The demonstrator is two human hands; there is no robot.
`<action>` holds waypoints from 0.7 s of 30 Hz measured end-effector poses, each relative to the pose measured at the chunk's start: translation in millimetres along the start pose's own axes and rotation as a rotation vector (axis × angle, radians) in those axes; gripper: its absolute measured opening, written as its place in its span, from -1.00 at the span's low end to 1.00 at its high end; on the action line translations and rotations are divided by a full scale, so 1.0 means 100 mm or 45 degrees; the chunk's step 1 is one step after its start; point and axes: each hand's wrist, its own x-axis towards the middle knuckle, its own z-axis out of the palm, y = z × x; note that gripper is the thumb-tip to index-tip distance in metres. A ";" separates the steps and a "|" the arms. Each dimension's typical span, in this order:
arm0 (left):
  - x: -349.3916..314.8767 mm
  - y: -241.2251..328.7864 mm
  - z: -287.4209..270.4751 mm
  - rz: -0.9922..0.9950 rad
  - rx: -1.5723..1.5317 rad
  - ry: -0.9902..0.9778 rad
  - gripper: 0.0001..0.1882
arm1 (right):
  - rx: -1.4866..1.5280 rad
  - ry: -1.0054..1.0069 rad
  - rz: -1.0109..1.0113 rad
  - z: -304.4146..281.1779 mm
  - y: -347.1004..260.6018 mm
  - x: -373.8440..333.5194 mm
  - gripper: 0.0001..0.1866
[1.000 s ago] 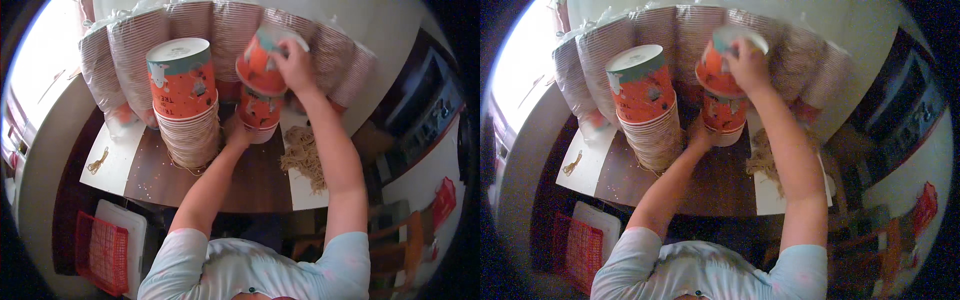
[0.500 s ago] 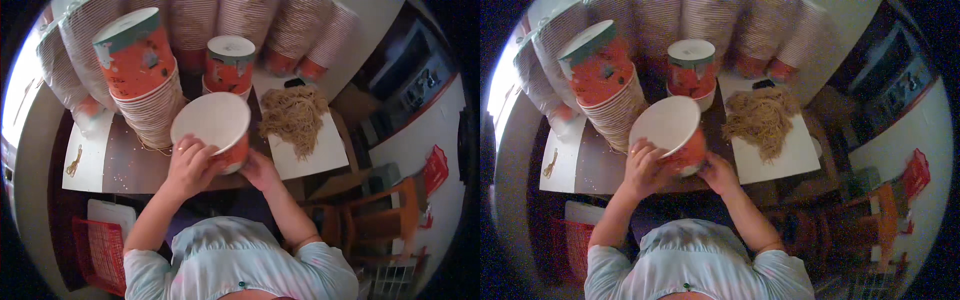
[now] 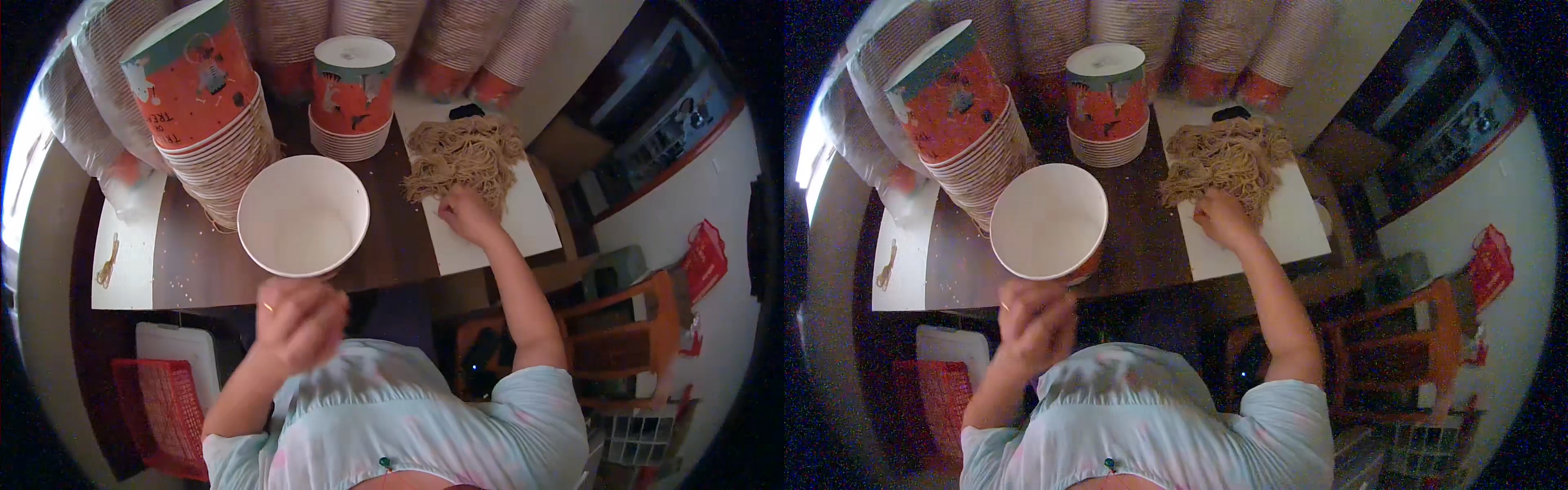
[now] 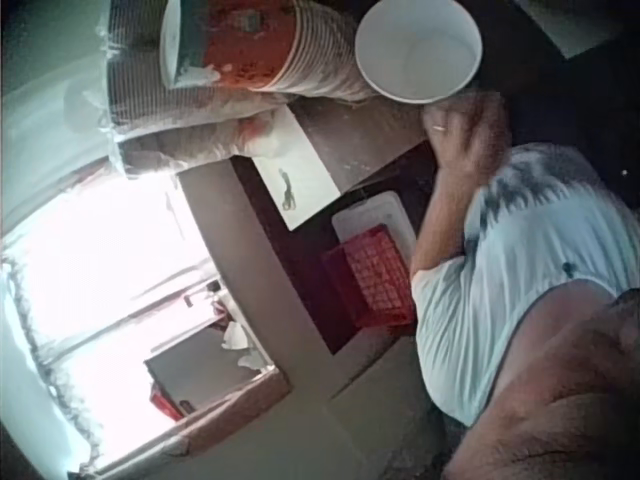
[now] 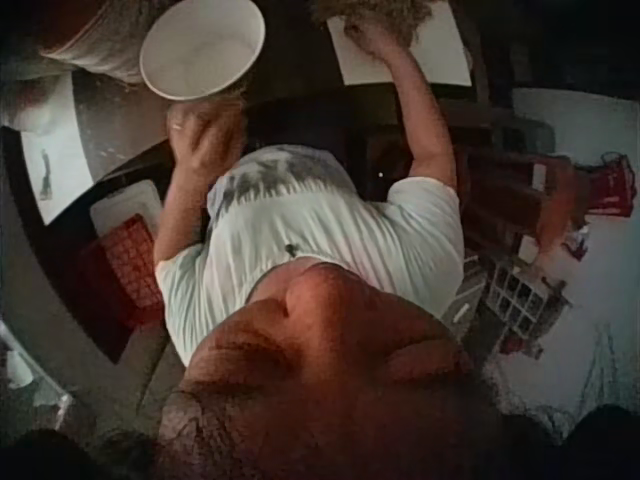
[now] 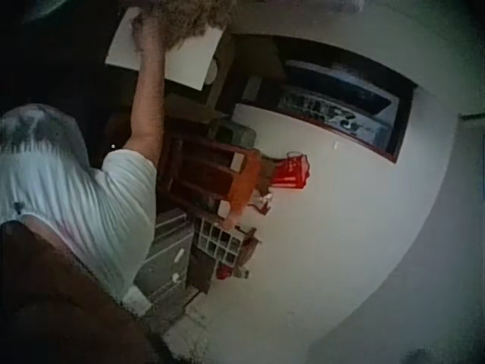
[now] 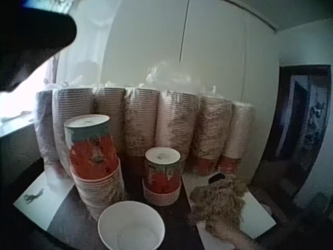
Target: Attaching pre-cut string handles to decorative paper cups or buckets for packaging.
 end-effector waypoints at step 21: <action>0.03 0.17 -0.03 -1.401 -1.122 -0.306 -0.84 | 0.135 0.445 -0.776 0.01 -1.08 -0.30 -0.75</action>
